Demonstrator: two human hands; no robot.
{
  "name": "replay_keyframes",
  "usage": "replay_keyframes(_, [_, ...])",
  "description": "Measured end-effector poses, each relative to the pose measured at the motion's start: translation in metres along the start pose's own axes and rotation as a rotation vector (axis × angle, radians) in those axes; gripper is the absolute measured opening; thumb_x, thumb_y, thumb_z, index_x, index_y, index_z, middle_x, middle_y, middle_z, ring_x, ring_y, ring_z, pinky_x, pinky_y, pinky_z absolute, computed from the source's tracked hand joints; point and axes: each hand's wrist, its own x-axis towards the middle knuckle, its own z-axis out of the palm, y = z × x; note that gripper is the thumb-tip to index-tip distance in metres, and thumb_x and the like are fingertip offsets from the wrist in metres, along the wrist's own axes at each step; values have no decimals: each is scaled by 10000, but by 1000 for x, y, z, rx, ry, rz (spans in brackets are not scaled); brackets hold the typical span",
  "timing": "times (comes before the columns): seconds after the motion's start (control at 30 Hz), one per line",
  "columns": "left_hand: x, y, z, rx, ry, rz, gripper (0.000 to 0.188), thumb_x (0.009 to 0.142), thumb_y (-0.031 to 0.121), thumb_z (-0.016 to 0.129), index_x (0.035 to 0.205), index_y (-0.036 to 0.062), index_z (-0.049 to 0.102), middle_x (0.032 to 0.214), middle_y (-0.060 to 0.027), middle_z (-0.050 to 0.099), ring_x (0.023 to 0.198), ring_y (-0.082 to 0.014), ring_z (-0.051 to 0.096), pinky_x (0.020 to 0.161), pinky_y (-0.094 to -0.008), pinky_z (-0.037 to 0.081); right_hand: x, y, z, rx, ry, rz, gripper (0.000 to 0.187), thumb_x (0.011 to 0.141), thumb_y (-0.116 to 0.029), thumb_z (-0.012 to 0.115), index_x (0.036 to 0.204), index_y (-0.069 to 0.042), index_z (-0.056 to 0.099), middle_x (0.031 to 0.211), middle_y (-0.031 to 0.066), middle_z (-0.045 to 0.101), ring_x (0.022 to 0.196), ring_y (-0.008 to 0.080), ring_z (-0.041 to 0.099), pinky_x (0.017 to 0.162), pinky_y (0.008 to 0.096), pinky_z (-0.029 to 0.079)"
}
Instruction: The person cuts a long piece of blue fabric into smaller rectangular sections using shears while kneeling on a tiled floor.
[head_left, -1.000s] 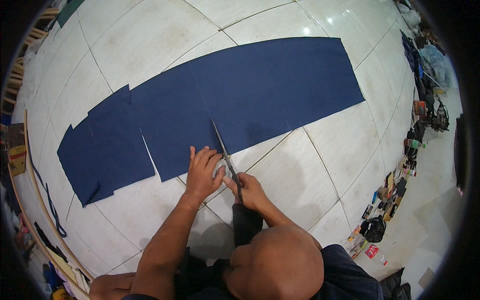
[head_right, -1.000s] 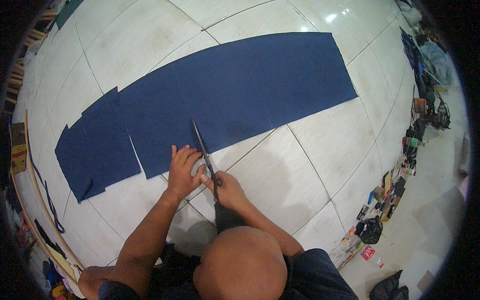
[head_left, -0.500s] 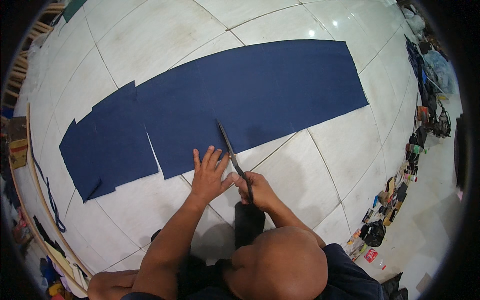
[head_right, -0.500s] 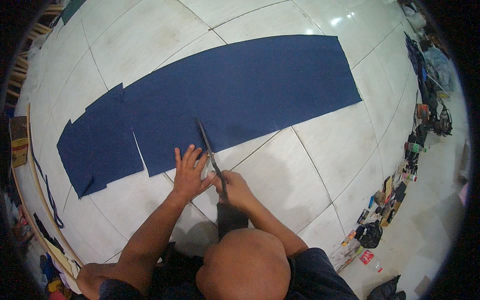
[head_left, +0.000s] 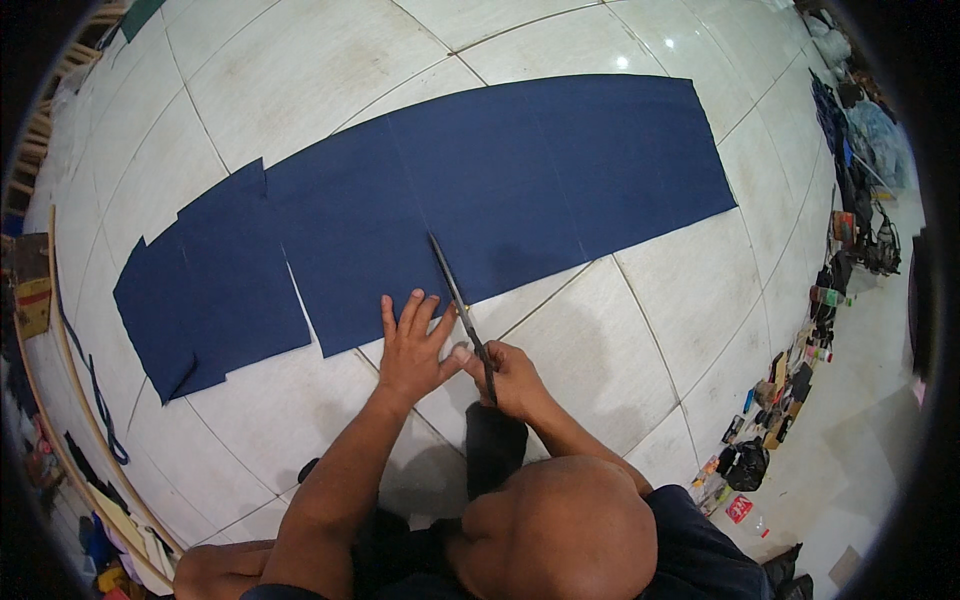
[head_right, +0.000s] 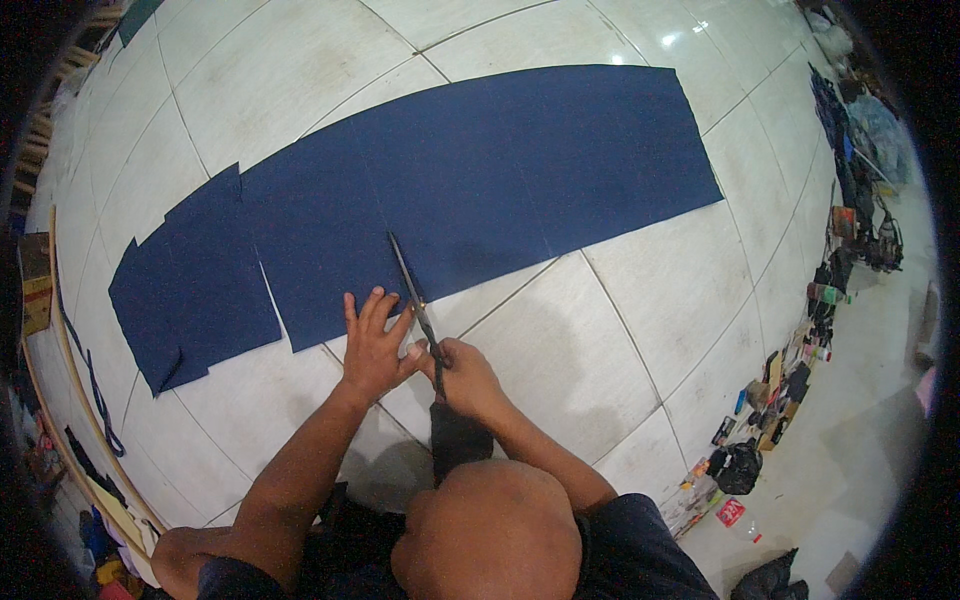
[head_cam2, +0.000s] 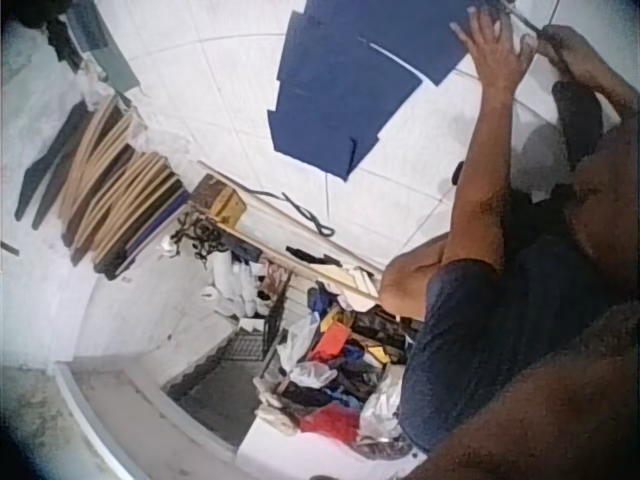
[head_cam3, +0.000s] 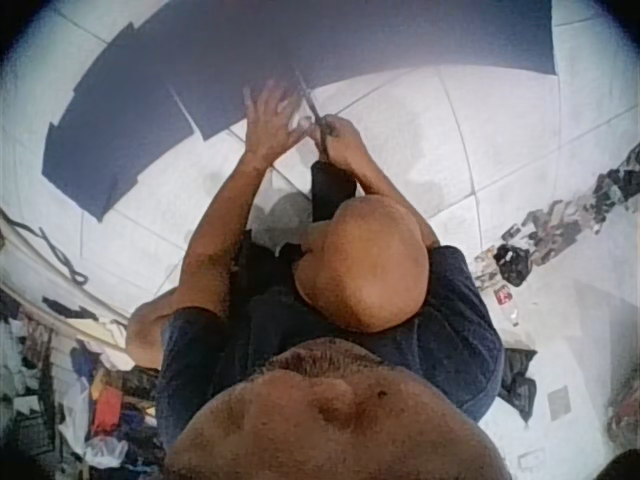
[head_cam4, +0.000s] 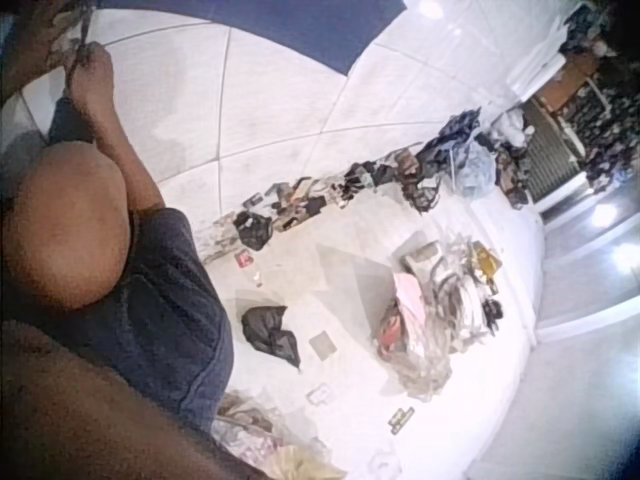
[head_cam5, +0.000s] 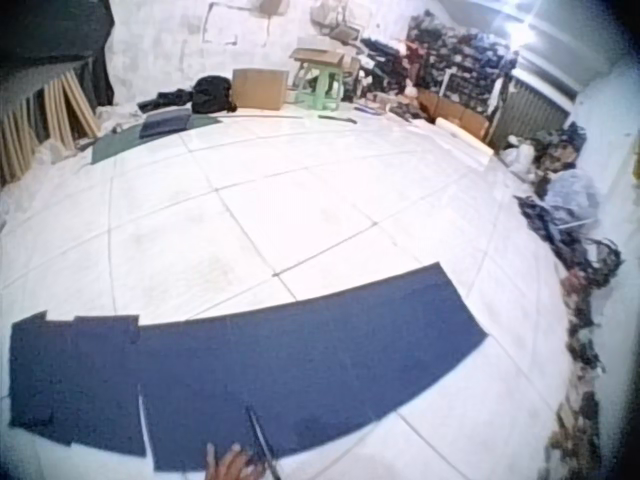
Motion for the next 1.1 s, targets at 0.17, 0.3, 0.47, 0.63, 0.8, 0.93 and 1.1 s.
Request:
replay_keyframes(0.17, [0,-1,-3,-16,-13,2,589,844,414,700,1324,80,634,1401,-204,487,1430,-398,353,1188,-702,103,-2,-9,11,90,32,-9,534,956,-511,677,766,-19,594,583,21,525,485,135,533,460,292,410])
replay_keyframes(0.3, [-2,-1,-1,-15,9,-1,604,838,406,708,1345,88,628,1394,-200,488,1424,-401,358,1185,-703,113,6,-20,8,13,47,-52,531,958,-501,679,767,-11,603,588,37,545,487,134,544,455,295,405])
replay_keyframes(0.47, [-2,-4,6,14,26,19,669,828,443,721,1394,109,596,1380,-199,493,1421,-405,361,1180,-705,121,19,-27,12,121,43,-58,531,949,-502,690,782,-4,619,595,47,564,491,123,549,448,274,412])
replay_keyframes(0.63, [-2,-3,3,-15,-16,20,699,827,480,725,1394,101,573,1384,-206,483,1418,-418,357,1168,-718,124,43,-20,16,62,90,-144,527,952,-503,686,802,0,635,599,46,556,514,123,550,450,274,412])
replay_keyframes(0.8, [0,0,2,-39,40,-8,548,811,425,761,1241,93,682,1379,-176,509,1415,-377,382,1145,-734,156,61,-23,15,-102,170,-264,570,954,-541,662,779,0,634,608,63,564,550,133,537,469,299,412])
replay_keyframes(0.93, [-4,-3,7,-8,-8,9,739,843,483,743,1416,73,522,1481,-223,413,1448,-419,322,1161,-726,106,64,-47,12,-70,140,-204,593,949,-554,660,761,7,628,606,79,574,557,138,536,476,304,414])
replay_keyframes(1.1, [2,0,5,-12,49,8,520,834,375,733,1257,91,633,1425,-191,470,1420,-382,370,1149,-729,151,77,-57,11,-12,121,-173,612,938,-570,665,748,11,625,595,84,579,542,152,561,478,307,430])
